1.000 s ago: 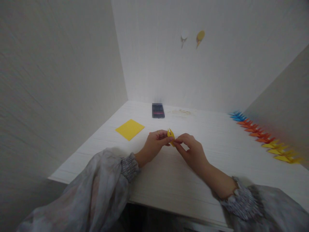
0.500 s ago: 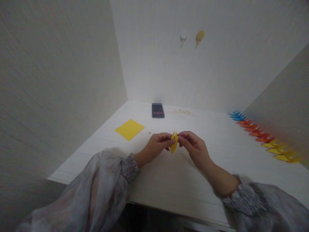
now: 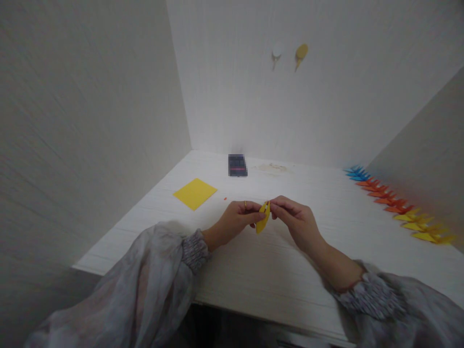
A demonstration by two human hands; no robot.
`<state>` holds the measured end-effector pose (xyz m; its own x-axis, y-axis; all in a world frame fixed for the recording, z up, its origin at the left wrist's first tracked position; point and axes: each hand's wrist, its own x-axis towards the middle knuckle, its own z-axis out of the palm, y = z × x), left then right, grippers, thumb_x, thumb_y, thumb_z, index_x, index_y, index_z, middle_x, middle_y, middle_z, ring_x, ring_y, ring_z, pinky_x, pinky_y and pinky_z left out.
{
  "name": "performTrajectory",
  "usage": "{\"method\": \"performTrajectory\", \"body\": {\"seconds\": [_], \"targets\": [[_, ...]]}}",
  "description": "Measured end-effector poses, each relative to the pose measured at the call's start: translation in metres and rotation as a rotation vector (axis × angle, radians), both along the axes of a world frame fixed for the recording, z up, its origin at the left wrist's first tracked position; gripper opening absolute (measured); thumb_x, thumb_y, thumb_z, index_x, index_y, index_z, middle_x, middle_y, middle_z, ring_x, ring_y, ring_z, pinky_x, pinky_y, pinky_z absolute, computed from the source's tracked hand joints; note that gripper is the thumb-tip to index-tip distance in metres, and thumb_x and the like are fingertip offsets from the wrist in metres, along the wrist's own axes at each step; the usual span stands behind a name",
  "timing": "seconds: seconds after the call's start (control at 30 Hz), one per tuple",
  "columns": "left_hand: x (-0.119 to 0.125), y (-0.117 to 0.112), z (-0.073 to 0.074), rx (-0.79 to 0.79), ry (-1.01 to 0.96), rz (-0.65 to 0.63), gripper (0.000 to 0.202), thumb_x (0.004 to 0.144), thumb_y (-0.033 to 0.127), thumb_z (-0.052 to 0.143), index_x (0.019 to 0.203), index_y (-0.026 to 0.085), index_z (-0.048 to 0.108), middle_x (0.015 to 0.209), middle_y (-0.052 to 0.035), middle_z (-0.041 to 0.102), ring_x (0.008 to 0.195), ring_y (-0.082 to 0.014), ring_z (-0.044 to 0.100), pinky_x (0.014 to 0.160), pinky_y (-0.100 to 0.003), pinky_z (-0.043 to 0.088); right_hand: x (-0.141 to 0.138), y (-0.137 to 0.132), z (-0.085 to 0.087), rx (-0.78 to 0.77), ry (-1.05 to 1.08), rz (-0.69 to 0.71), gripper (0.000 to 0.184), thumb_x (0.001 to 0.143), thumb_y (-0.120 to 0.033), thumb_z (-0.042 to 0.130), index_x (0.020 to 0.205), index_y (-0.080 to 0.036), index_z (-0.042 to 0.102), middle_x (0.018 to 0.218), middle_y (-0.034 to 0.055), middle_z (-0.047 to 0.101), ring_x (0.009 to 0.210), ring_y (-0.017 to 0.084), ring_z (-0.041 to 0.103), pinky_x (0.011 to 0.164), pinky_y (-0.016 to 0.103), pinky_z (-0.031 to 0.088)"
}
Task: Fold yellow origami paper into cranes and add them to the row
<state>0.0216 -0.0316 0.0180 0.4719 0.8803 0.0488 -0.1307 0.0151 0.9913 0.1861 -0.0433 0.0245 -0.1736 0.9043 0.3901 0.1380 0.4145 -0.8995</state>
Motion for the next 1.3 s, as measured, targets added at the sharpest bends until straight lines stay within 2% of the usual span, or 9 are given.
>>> {"method": "performTrajectory", "body": {"seconds": [0.17,0.4,0.6,0.73,0.83,0.97,1.1,1.3], "targets": [[-0.001,-0.001,0.000,-0.033,0.001,-0.019,0.024,0.062,0.032,0.067,0.074,0.012,0.065,0.065,-0.0013,0.059,0.058,-0.0081,0.048,0.056,-0.022,0.037,0.003,0.001,0.001,-0.012,-0.001,0.017,0.009,0.074,-0.026,0.059,0.076,-0.021,0.066,0.067,0.0000,0.058,0.061,0.011,0.051,0.056,0.026,0.044],[-0.001,-0.001,-0.002,-0.041,0.013,-0.037,0.024,0.063,0.032,0.066,0.075,0.012,0.066,0.063,-0.0010,0.058,0.055,-0.0071,0.047,0.054,-0.022,0.036,0.006,0.004,0.001,-0.121,0.023,0.061,0.008,0.067,-0.024,0.064,0.072,-0.019,0.060,0.064,-0.0016,0.058,0.057,0.010,0.052,0.054,0.024,0.043],[-0.001,-0.001,-0.003,-0.070,0.071,-0.046,0.023,0.061,0.031,0.067,0.072,0.011,0.065,0.058,-0.0004,0.057,0.051,-0.0063,0.046,0.050,-0.020,0.034,0.014,0.006,0.007,-0.095,-0.135,0.138,0.008,0.068,-0.023,0.062,0.071,-0.017,0.057,0.063,-0.0015,0.055,0.058,0.011,0.050,0.054,0.025,0.042],[0.000,-0.003,0.000,-0.095,0.099,-0.082,0.020,0.060,0.030,0.067,0.067,0.011,0.064,0.054,0.0008,0.055,0.048,-0.0059,0.045,0.047,-0.019,0.033,0.022,0.007,0.014,-0.073,-0.268,0.230,0.006,0.071,-0.023,0.058,0.070,-0.017,0.057,0.066,0.0002,0.056,0.063,0.012,0.052,0.061,0.028,0.043],[0.000,-0.005,0.002,-0.127,0.109,-0.101,0.019,0.058,0.029,0.068,0.064,0.011,0.064,0.052,0.0014,0.054,0.046,-0.0053,0.044,0.045,-0.019,0.032,0.028,0.008,0.018,-0.019,-0.348,0.287,0.006,0.073,-0.022,0.056,0.069,-0.018,0.057,0.068,0.0007,0.056,0.066,0.013,0.053,0.063,0.029,0.044],[0.000,-0.006,0.002,-0.143,0.109,-0.124,0.021,0.058,0.031,0.069,0.065,0.012,0.065,0.052,0.0017,0.054,0.045,-0.0050,0.042,0.044,-0.019,0.031,0.030,0.008,0.022,0.134,-0.451,0.316,0.006,0.075,-0.019,0.055,0.070,-0.018,0.059,0.070,0.0015,0.058,0.066,0.013,0.054,0.064,0.029,0.045],[0.001,-0.005,0.000,-0.109,0.119,-0.153,0.025,0.063,0.036,0.066,0.070,0.012,0.065,0.055,0.0009,0.055,0.047,-0.0053,0.043,0.045,-0.019,0.031,0.027,0.007,0.021,0.313,-0.479,0.277,0.007,0.076,-0.018,0.054,0.076,-0.019,0.061,0.073,0.0023,0.059,0.066,0.012,0.055,0.060,0.027,0.046],[0.001,-0.003,-0.003,-0.075,0.105,-0.122,0.028,0.064,0.039,0.065,0.070,0.012,0.062,0.056,0.0014,0.054,0.049,-0.0053,0.043,0.047,-0.019,0.031,0.024,0.004,0.015,0.513,-0.542,0.165,0.010,0.077,-0.017,0.053,0.080,-0.021,0.062,0.077,0.0040,0.059,0.067,0.013,0.056,0.058,0.026,0.048]]}}
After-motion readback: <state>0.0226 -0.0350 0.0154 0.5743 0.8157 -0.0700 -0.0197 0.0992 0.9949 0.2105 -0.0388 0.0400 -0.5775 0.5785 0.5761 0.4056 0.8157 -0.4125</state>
